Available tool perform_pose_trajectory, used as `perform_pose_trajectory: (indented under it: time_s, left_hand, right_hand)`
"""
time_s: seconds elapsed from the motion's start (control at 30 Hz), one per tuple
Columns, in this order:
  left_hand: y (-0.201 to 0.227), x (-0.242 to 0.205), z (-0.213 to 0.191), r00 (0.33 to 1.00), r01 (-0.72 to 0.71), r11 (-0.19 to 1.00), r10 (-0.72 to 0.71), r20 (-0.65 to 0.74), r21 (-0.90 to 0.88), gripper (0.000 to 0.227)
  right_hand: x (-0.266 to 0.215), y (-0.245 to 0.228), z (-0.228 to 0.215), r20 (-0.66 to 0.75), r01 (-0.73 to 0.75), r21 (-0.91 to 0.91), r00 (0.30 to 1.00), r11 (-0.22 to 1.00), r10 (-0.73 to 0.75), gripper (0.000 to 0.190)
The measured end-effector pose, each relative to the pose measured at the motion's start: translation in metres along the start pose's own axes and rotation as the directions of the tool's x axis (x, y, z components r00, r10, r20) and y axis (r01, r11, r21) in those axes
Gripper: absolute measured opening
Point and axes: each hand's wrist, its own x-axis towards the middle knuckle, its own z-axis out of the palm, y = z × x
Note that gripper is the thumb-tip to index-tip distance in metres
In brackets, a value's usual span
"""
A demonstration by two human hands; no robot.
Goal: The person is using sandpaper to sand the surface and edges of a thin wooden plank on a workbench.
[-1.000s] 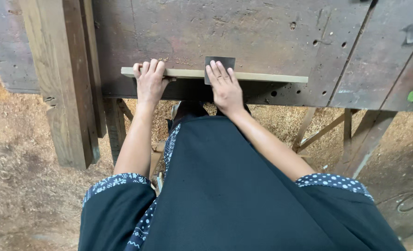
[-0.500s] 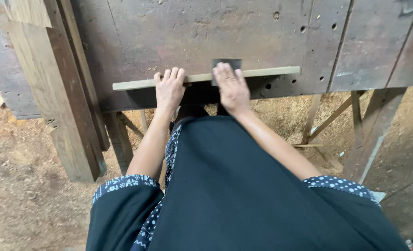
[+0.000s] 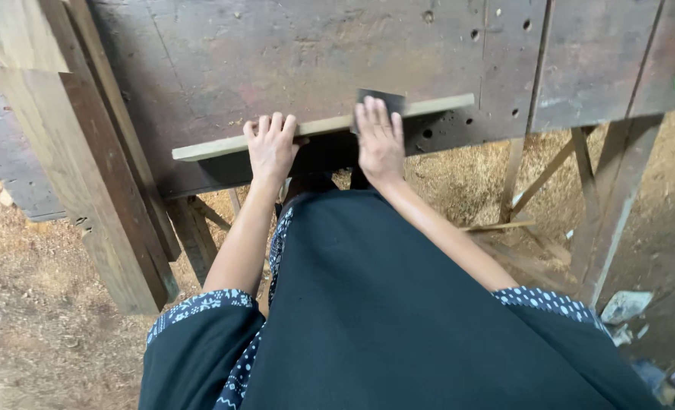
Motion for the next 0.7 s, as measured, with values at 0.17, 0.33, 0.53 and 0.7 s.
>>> perform_pose_trajectory:
  time_s: [0.17,0.33,0.53,0.7]
  left_hand:
    - [0.016,0.018,0.002,0.998,-0.061,0.998,0.061,-0.032,0.024,0.050]
    - [0.022,0.018,0.004,0.996,-0.041,0.999,0.041,-0.073,0.004,0.050]
    - [0.032,0.017,0.016,0.995,-0.003,1.000,0.001,-0.099,-0.019,0.034]
    - [0.036,0.013,0.023,0.992,-0.009,0.999,0.013,-0.122,0.036,0.026]
  right_hand:
    - [0.003,-0.001,-0.006,0.130,0.098,0.073,0.986,0.992,-0.107,0.052]
    - [0.000,-0.001,-0.015,0.076,0.061,0.096,0.995,0.994,-0.068,0.053]
    - [0.010,-0.012,-0.006,0.115,0.144,0.125,0.981,0.982,-0.158,0.052]
    - [-0.004,-0.017,0.000,0.133,0.169,0.155,0.973,0.973,-0.190,0.059]
